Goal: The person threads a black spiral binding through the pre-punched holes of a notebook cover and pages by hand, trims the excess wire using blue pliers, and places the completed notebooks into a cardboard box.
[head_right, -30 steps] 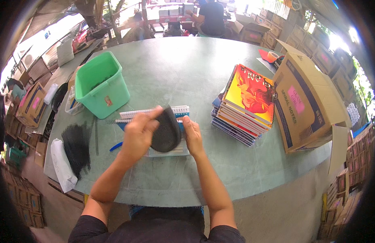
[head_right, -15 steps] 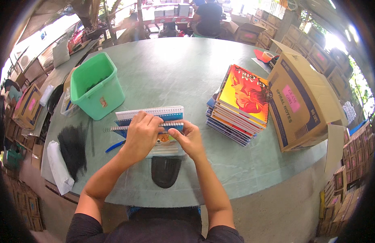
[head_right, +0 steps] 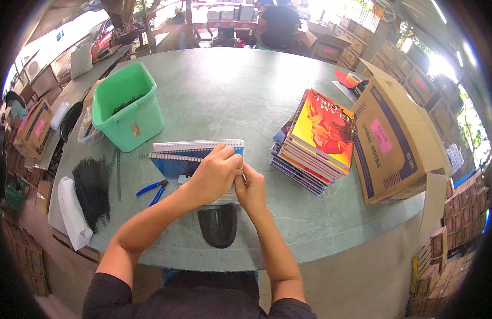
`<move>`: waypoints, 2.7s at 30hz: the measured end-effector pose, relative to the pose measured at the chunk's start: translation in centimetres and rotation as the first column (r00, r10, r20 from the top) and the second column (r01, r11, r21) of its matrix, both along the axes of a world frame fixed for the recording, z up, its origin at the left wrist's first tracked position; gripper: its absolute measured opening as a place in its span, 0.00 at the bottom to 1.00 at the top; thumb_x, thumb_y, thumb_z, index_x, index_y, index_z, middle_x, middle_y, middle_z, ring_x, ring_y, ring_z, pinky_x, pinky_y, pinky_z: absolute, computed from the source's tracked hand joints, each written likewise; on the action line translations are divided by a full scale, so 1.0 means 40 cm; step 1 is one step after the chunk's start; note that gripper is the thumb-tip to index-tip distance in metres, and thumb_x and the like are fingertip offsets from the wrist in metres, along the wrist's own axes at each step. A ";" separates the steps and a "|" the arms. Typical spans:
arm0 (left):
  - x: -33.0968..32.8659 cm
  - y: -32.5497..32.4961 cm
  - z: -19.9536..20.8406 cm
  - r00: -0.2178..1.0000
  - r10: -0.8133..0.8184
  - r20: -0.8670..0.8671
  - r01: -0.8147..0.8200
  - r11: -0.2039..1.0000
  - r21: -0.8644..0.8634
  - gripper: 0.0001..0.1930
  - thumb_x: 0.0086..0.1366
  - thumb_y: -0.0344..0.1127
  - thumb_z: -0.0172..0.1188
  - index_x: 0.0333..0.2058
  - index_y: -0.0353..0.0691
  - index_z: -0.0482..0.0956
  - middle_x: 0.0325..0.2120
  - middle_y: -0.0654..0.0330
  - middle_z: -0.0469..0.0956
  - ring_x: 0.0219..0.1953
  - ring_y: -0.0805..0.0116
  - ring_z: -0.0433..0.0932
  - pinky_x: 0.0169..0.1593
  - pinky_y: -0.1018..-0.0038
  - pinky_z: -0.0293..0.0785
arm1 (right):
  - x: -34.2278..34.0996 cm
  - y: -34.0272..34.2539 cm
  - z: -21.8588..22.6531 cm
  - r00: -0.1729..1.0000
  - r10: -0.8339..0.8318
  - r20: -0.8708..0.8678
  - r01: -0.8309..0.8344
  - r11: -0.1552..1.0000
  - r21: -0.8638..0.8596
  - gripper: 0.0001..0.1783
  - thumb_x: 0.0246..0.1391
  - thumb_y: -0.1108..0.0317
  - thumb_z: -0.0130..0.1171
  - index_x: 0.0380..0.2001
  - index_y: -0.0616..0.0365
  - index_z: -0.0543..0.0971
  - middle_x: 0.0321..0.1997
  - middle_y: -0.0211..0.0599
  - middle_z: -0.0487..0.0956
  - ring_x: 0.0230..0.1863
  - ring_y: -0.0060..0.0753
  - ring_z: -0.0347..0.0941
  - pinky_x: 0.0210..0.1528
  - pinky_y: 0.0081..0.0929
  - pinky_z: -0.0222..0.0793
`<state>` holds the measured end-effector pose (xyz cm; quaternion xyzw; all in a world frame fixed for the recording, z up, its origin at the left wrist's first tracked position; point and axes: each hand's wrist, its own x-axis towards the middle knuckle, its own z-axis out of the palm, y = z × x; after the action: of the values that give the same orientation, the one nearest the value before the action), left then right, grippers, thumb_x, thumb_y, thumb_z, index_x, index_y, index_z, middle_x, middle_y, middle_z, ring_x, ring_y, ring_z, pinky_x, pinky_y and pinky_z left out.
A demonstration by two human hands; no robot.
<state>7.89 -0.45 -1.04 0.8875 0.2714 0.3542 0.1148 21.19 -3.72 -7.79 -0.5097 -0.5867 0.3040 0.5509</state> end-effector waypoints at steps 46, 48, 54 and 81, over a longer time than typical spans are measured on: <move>-0.058 0.038 0.043 0.971 -0.094 -0.218 0.053 0.981 -0.187 0.12 0.55 0.29 0.58 0.39 0.33 0.75 0.29 0.48 0.77 0.36 0.51 0.76 0.42 0.61 0.71 | 0.011 0.016 -0.027 0.954 0.081 -0.288 -0.064 0.996 0.067 0.04 0.53 0.76 0.58 0.33 0.64 0.78 0.29 0.26 0.77 0.30 0.12 0.68 0.32 0.13 0.64; -0.055 0.036 0.043 0.980 -0.077 -0.184 0.048 0.986 -0.157 0.11 0.55 0.29 0.58 0.37 0.33 0.76 0.29 0.49 0.77 0.36 0.51 0.76 0.42 0.61 0.71 | 0.014 0.017 -0.023 0.964 0.074 -0.255 -0.063 0.997 0.053 0.04 0.53 0.77 0.58 0.33 0.65 0.77 0.29 0.25 0.77 0.30 0.12 0.69 0.31 0.12 0.65; -0.031 0.011 0.003 0.998 0.002 -0.059 0.003 0.996 0.084 0.10 0.52 0.29 0.59 0.34 0.35 0.79 0.29 0.52 0.77 0.34 0.54 0.75 0.40 0.65 0.72 | 0.019 0.007 -0.014 0.986 0.026 -0.165 -0.019 0.999 0.047 0.04 0.52 0.76 0.59 0.31 0.65 0.77 0.27 0.25 0.77 0.30 0.11 0.71 0.32 0.12 0.67; -0.522 -0.089 -0.311 0.711 0.506 -0.488 -0.665 0.710 -0.233 0.25 0.50 0.34 0.60 0.49 0.38 0.69 0.40 0.48 0.71 0.45 0.54 0.70 0.48 0.62 0.69 | -0.343 0.130 0.213 0.614 0.338 0.713 -0.468 0.884 -0.016 0.12 0.46 0.67 0.58 0.33 0.62 0.79 0.32 0.48 0.79 0.38 0.50 0.76 0.42 0.41 0.71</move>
<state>-12.99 -4.02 -13.46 0.7607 0.6265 0.1269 0.1127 7.46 1.49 0.74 -0.3908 -0.8734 0.1535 0.2467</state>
